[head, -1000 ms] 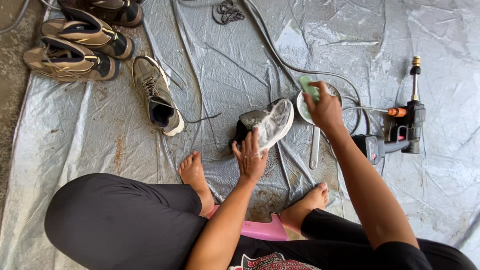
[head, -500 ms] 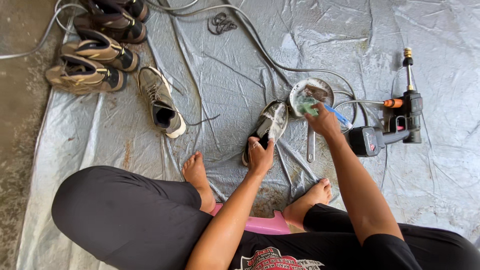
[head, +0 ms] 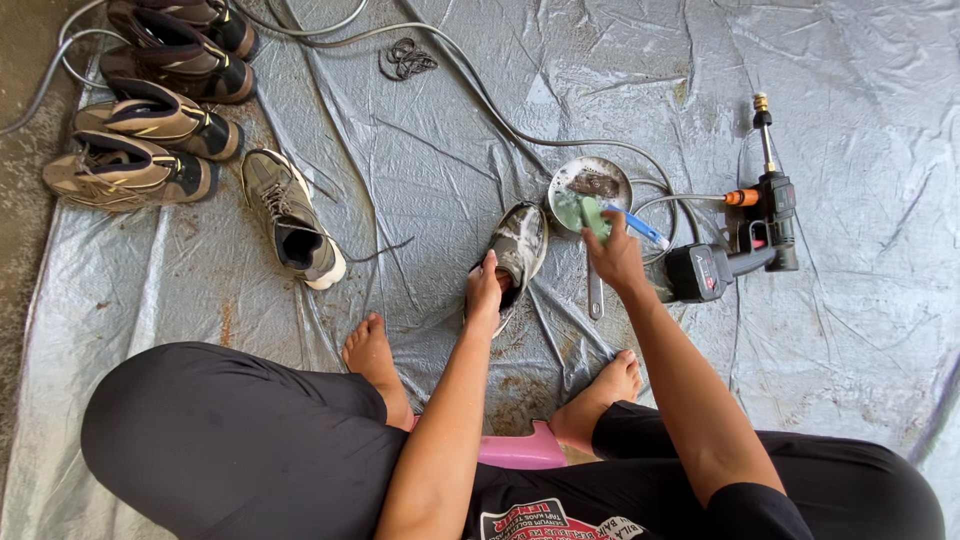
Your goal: The person scrubs a gray sneaker with a green sponge, repeatedly dipping it into a metal pan containing soapy water. They clean the upper, sides, and sole of the shoe while sitting on a small stool on a plastic sheet.
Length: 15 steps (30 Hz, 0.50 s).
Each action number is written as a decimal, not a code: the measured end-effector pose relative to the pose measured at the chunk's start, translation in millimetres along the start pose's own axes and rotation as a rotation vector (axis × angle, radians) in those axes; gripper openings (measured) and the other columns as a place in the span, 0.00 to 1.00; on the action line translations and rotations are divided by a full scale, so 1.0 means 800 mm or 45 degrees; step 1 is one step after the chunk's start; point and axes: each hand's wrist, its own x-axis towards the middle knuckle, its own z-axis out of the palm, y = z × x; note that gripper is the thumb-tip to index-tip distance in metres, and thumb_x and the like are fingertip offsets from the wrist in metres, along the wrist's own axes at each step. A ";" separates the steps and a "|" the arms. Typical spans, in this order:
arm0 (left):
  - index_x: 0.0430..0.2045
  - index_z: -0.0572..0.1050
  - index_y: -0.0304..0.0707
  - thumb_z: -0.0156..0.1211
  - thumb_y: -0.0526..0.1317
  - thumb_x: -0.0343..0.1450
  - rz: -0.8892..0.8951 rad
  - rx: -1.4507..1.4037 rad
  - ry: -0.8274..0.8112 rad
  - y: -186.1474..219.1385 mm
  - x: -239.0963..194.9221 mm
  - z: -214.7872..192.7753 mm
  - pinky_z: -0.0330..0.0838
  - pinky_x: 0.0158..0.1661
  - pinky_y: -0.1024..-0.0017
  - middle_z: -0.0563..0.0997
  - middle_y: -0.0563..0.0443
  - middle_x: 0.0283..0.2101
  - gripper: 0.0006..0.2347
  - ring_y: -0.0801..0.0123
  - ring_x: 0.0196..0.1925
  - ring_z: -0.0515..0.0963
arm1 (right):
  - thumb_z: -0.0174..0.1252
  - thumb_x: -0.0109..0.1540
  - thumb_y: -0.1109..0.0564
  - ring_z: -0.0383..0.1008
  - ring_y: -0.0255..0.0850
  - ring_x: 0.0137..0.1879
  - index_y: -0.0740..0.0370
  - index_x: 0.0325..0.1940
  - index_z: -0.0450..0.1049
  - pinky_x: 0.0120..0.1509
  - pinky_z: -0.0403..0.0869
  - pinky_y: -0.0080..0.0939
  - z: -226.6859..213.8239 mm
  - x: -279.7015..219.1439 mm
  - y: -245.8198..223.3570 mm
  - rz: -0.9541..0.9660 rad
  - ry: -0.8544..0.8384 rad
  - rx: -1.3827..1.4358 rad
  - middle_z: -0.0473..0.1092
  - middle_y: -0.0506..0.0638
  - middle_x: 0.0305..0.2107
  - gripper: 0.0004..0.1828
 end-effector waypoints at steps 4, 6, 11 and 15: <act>0.50 0.69 0.18 0.56 0.57 0.78 -0.234 -0.579 -0.190 0.030 -0.043 0.008 0.70 0.59 0.55 0.66 0.43 0.43 0.28 0.56 0.46 0.70 | 0.51 0.72 0.43 0.77 0.76 0.54 0.48 0.68 0.59 0.64 0.69 0.74 0.000 -0.013 -0.034 -0.146 -0.046 0.116 0.78 0.75 0.38 0.23; 0.70 0.56 0.14 0.59 0.57 0.78 -0.260 -0.705 -0.227 0.046 -0.059 0.010 0.48 0.75 0.44 0.54 0.22 0.75 0.39 0.36 0.80 0.52 | 0.52 0.70 0.39 0.77 0.73 0.53 0.42 0.67 0.61 0.64 0.69 0.73 0.008 -0.010 -0.036 -0.200 -0.145 -0.024 0.78 0.72 0.39 0.22; 0.61 0.66 0.20 0.70 0.58 0.65 0.155 0.405 -0.323 0.030 -0.058 -0.009 0.64 0.67 0.45 0.72 0.20 0.63 0.40 0.34 0.69 0.70 | 0.55 0.68 0.39 0.78 0.69 0.54 0.45 0.66 0.64 0.61 0.71 0.69 0.026 0.002 -0.022 -0.240 -0.107 -0.017 0.79 0.65 0.43 0.24; 0.62 0.67 0.36 0.46 0.51 0.77 0.432 1.346 -0.241 -0.086 -0.012 0.017 0.70 0.57 0.53 0.85 0.36 0.43 0.22 0.44 0.52 0.85 | 0.57 0.68 0.42 0.78 0.70 0.53 0.46 0.65 0.65 0.60 0.71 0.70 0.017 0.000 -0.024 -0.211 -0.011 0.034 0.79 0.67 0.42 0.23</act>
